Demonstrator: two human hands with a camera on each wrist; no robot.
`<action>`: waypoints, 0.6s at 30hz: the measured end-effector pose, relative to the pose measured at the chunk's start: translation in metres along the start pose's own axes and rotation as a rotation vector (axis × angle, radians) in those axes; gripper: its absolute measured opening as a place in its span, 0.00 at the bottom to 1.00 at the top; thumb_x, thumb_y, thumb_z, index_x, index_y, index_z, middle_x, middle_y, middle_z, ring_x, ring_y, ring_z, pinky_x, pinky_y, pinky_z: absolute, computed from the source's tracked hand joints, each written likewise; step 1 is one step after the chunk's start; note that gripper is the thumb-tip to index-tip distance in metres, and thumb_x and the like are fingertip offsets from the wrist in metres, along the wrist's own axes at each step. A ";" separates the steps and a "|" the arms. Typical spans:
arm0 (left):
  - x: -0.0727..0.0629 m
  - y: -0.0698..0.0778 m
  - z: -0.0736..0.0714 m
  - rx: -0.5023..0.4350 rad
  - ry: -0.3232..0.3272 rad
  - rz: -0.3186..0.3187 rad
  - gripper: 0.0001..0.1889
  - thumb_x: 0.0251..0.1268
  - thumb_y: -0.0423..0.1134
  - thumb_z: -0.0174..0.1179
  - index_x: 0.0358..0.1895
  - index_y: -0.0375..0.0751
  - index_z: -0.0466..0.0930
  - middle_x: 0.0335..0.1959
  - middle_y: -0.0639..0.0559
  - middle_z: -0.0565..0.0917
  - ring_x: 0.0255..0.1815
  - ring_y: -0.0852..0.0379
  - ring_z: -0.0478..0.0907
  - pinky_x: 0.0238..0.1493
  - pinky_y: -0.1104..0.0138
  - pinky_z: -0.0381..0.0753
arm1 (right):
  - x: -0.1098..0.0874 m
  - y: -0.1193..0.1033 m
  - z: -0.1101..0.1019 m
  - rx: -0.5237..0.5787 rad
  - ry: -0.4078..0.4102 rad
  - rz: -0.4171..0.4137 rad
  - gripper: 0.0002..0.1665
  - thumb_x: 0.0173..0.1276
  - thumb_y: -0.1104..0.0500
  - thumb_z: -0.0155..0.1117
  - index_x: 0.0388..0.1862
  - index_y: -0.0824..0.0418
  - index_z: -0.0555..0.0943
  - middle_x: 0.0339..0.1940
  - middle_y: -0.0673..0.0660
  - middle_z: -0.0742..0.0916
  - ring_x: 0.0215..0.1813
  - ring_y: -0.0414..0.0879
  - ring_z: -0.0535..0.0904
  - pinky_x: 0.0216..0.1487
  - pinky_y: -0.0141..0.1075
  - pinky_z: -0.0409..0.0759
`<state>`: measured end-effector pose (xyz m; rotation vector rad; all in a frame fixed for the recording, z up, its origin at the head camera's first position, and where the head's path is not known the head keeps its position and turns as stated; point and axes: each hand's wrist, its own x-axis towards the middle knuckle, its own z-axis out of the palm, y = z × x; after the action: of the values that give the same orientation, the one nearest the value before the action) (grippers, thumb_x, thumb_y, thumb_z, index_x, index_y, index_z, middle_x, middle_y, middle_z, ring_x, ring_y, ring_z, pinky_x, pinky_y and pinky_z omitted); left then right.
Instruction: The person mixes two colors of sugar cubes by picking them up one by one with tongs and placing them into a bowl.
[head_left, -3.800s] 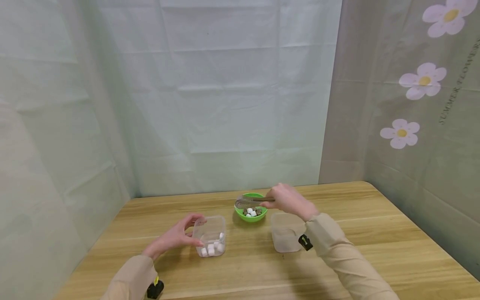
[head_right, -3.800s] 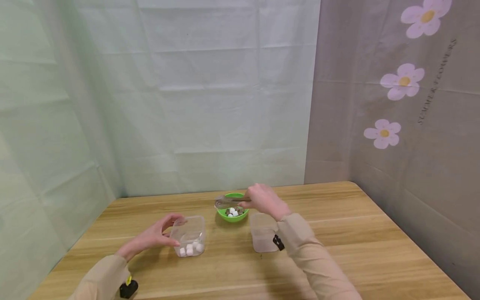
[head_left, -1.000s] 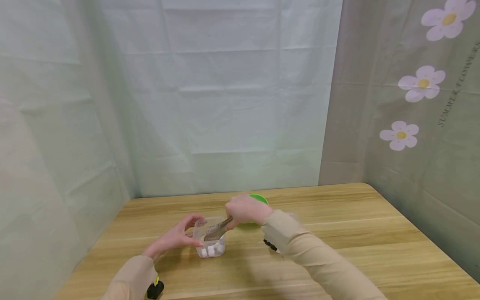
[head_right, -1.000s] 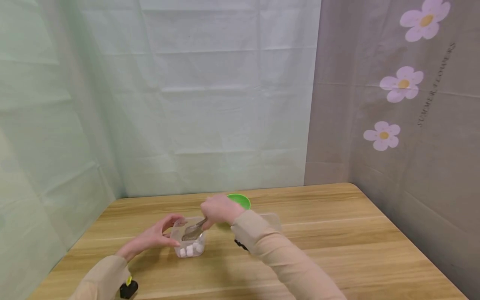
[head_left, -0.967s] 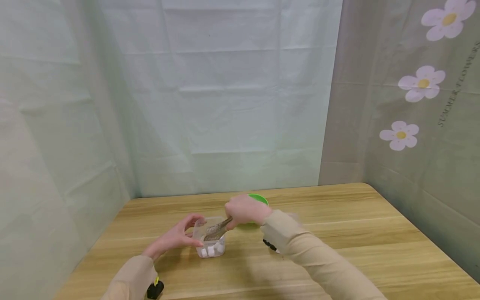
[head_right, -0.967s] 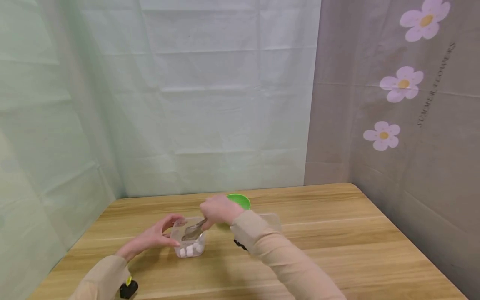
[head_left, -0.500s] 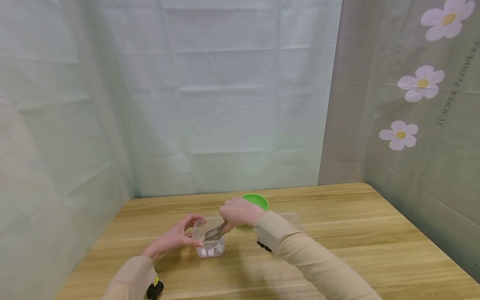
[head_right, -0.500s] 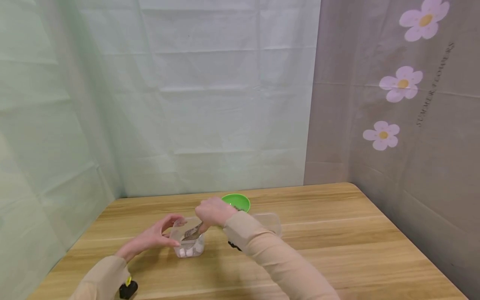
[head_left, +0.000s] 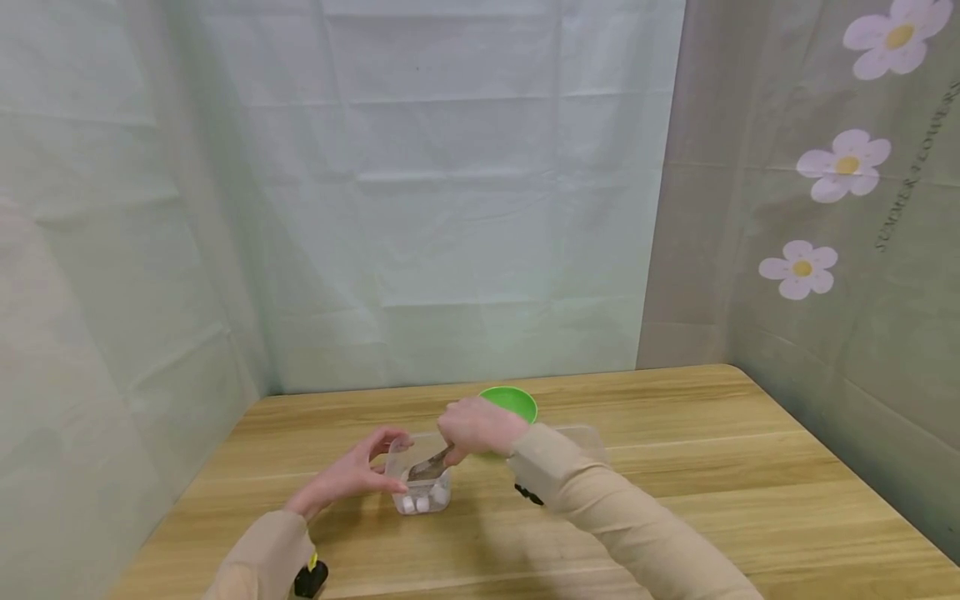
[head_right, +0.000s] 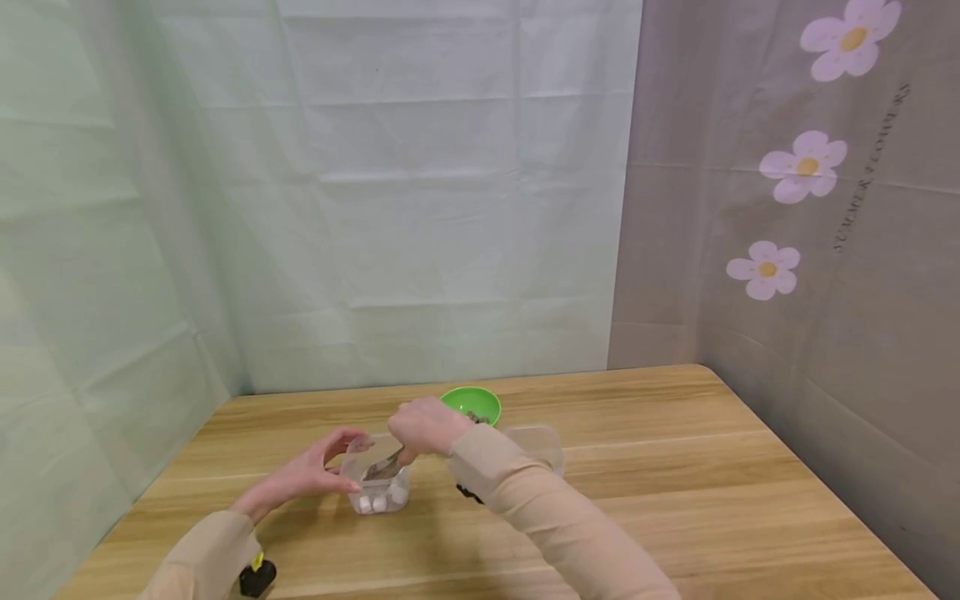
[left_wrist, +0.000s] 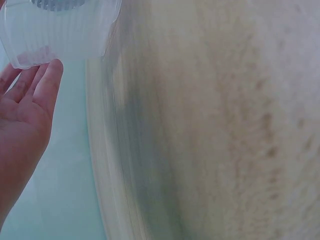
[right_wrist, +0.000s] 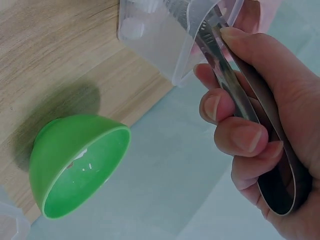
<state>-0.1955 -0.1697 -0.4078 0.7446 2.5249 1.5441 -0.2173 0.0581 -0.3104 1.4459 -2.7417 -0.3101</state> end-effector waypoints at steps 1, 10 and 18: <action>0.000 0.000 0.000 0.001 0.000 -0.002 0.37 0.48 0.36 0.69 0.61 0.32 0.57 0.59 0.38 0.64 0.61 0.39 0.56 0.56 0.49 0.64 | -0.001 0.001 -0.001 0.008 0.004 -0.003 0.17 0.54 0.46 0.68 0.15 0.52 0.75 0.15 0.43 0.73 0.21 0.36 0.63 0.21 0.26 0.66; -0.002 -0.001 0.002 -0.013 0.006 -0.010 0.39 0.47 0.35 0.69 0.62 0.32 0.57 0.59 0.38 0.64 0.61 0.39 0.57 0.56 0.50 0.64 | -0.013 0.016 -0.004 0.080 0.085 -0.037 0.21 0.56 0.47 0.66 0.09 0.52 0.75 0.10 0.42 0.70 0.15 0.35 0.57 0.16 0.25 0.59; -0.003 0.000 0.003 0.006 0.017 -0.008 0.39 0.47 0.33 0.69 0.62 0.31 0.56 0.60 0.38 0.63 0.61 0.39 0.56 0.56 0.50 0.63 | -0.026 0.031 0.000 0.198 0.177 -0.078 0.20 0.58 0.49 0.65 0.09 0.51 0.76 0.09 0.41 0.70 0.13 0.34 0.56 0.13 0.25 0.56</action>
<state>-0.1918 -0.1682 -0.4098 0.7247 2.5429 1.5475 -0.2275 0.0965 -0.3027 1.5434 -2.6405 0.0880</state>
